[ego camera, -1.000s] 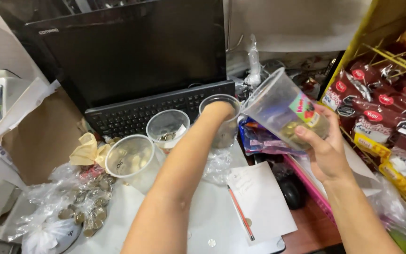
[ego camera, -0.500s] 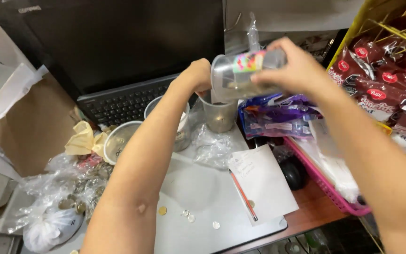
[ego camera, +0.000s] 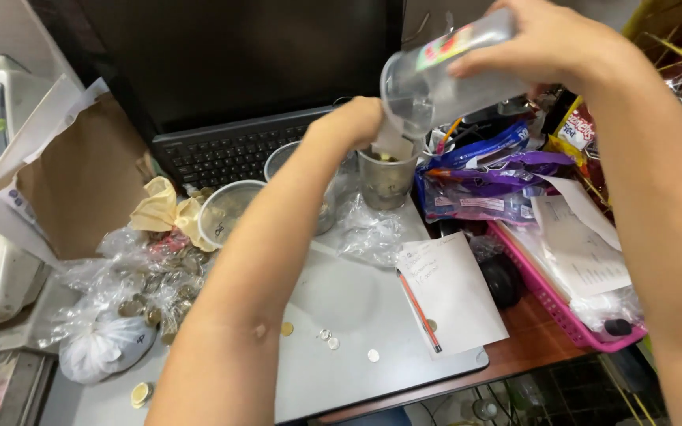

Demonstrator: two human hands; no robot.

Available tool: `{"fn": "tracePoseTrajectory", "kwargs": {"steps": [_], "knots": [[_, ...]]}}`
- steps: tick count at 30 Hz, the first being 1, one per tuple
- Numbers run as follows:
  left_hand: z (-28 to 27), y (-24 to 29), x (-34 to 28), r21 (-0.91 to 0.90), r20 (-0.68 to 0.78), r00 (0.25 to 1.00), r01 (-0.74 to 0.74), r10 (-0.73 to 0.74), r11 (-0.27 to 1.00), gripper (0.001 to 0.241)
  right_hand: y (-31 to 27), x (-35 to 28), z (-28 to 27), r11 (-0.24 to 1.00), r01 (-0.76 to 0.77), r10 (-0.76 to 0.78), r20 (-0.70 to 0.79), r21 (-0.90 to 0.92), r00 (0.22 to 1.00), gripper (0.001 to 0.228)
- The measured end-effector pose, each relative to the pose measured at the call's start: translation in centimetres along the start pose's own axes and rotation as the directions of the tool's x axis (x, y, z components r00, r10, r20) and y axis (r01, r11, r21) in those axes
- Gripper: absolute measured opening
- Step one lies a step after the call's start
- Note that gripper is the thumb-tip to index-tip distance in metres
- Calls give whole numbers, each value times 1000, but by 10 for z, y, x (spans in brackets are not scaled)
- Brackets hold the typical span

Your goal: Counting and sorting coins into cups and a cash register drawer, then recording the amount on paper.

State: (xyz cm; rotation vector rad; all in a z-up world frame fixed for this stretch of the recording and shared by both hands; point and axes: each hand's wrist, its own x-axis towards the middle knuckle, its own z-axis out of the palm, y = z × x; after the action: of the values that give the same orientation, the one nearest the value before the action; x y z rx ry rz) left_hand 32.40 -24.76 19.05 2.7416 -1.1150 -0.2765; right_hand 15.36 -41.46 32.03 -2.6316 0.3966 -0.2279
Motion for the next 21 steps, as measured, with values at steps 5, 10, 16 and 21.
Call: {"fn": "tracePoseTrajectory", "kwargs": {"steps": [5,10,16,21], "knots": [[-3,25,-22,-10,40,998,45,-44,999,36,4,-51,9,938,-89,109,-43,335,993,62],[27,-22,-8,-16,-317,932,-189,175,982,46,49,-59,74,626,-47,79,-4,779,997,45],[5,-61,-127,-157,-446,869,-312,215,937,28,51,-97,185,-11,-74,-277,68,997,958,64],[25,-112,-216,5,-641,747,-226,177,974,23,37,-138,263,107,-54,-157,70,993,985,64]]}}
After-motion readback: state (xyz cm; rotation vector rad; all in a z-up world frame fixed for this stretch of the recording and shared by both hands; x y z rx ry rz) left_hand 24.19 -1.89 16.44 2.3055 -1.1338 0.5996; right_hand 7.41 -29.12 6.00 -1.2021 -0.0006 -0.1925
